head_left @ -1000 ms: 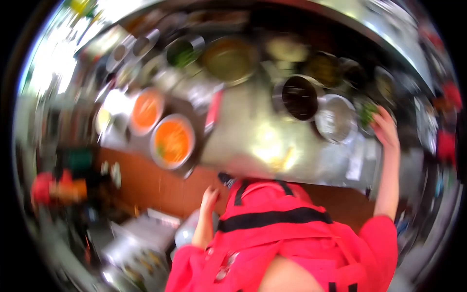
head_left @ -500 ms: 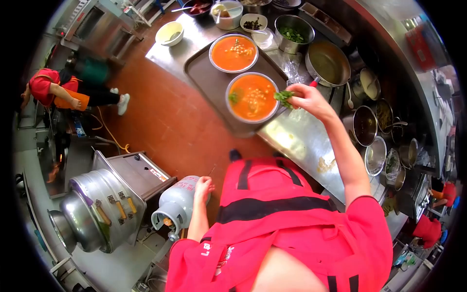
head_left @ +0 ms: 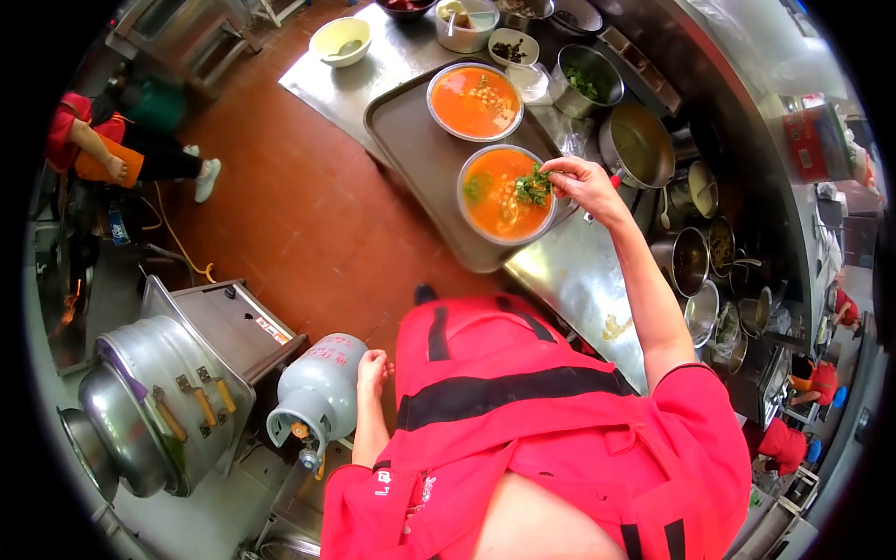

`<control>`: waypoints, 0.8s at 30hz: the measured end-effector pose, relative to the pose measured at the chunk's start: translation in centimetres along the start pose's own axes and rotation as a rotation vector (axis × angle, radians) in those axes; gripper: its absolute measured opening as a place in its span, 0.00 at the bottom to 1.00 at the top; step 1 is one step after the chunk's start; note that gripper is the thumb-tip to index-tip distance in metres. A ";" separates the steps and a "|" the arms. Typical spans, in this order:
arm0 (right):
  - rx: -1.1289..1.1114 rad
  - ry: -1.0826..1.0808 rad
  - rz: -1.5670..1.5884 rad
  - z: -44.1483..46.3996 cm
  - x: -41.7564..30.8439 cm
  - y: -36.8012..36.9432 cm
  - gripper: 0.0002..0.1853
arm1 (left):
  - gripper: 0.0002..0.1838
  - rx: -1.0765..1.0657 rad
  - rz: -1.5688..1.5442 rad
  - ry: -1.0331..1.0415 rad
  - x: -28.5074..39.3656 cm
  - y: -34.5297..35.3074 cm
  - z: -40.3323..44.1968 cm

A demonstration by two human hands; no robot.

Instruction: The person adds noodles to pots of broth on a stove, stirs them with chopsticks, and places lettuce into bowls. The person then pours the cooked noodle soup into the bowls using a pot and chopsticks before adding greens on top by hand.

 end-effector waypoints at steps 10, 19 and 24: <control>0.020 0.003 0.349 1.8 -0.8 -1.2 0.11 | 0.08 0.020 -0.054 0.102 3.6 0.6 0.3; 0.011 -0.081 0.114 13.4 -4.2 -1.0 0.11 | 0.07 0.086 -0.110 0.037 0.5 -1.4 -1.0; -0.072 -0.184 -0.277 16.7 -2.5 0.8 0.12 | 0.08 0.116 -0.192 0.025 -0.6 -2.5 -1.4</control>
Point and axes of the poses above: each hand's wrist, its own z-axis towards the middle knuckle, its own y-axis out of the palm, x = y × z, the point moved 3 cm from there along z, towards the middle knuckle, and after that the axes turned 5 degrees about -x, right-handed, at the moved point
